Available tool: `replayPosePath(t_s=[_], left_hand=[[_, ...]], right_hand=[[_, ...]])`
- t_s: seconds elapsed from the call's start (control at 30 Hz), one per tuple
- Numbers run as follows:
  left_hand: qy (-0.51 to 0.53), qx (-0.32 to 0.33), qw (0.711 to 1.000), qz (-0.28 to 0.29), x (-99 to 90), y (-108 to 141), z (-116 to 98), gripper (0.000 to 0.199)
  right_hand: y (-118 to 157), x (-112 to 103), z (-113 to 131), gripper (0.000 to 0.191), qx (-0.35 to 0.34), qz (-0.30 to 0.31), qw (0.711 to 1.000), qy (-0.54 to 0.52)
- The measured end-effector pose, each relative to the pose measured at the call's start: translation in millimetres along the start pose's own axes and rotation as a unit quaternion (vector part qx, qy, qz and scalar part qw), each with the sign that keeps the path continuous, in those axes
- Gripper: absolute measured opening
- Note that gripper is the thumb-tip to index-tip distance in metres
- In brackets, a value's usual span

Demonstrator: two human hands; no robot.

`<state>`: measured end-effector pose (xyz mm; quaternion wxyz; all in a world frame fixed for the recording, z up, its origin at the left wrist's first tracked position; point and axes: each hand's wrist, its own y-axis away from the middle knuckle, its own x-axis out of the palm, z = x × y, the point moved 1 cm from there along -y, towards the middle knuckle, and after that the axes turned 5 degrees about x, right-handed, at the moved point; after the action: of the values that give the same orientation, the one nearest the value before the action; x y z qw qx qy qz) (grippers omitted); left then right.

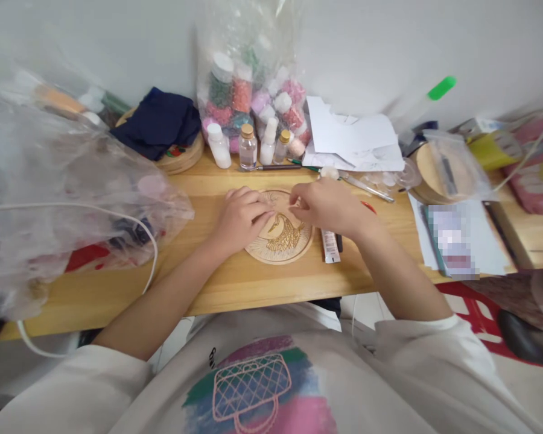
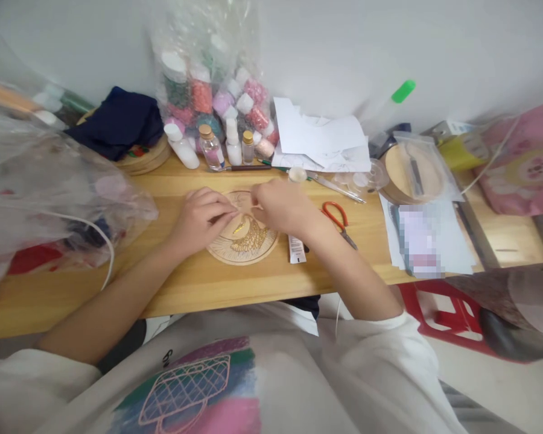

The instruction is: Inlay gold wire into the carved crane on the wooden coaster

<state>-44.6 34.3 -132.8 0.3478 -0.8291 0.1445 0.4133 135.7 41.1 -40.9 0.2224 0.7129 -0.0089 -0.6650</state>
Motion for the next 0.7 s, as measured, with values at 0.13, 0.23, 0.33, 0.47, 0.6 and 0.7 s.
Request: replayPosePath(t_s=[0.13, 0.23, 0.33, 0.47, 0.6, 0.7], left_hand=[[0.001, -0.019, 1.0, -0.017, -0.8, 1, 5, 0.021], [0.006, -0.03, 0.999, -0.039, 0.1, 1, 9, 0.021], [0.01, -0.048, 0.996, -0.069, 0.3, 0, 13, 0.02], [0.017, -0.067, 0.993, -0.101, -2.4, 0, 18, 0.019], [0.026, -0.09, 0.99, -0.101, -3.3, 0, 20, 0.016], [0.029, -0.099, 0.99, -0.098, -1.5, 0, 20, 0.013]], right_hand=[[33, 24, -21, 0.026, 0.196, -0.046, 0.979, -0.023], [53, 53, -30, 0.025, 0.195, -0.123, 0.969, -0.087], [63, 78, -31, 0.026, 0.177, -0.183, 0.956, -0.143], [66, 89, -29, 0.026, 0.191, -0.21, 0.943, -0.175], [64, 84, -28, 0.03, 0.23, -0.173, 0.938, -0.194], [62, 81, -27, 0.033, 0.262, -0.134, 0.933, -0.204]])
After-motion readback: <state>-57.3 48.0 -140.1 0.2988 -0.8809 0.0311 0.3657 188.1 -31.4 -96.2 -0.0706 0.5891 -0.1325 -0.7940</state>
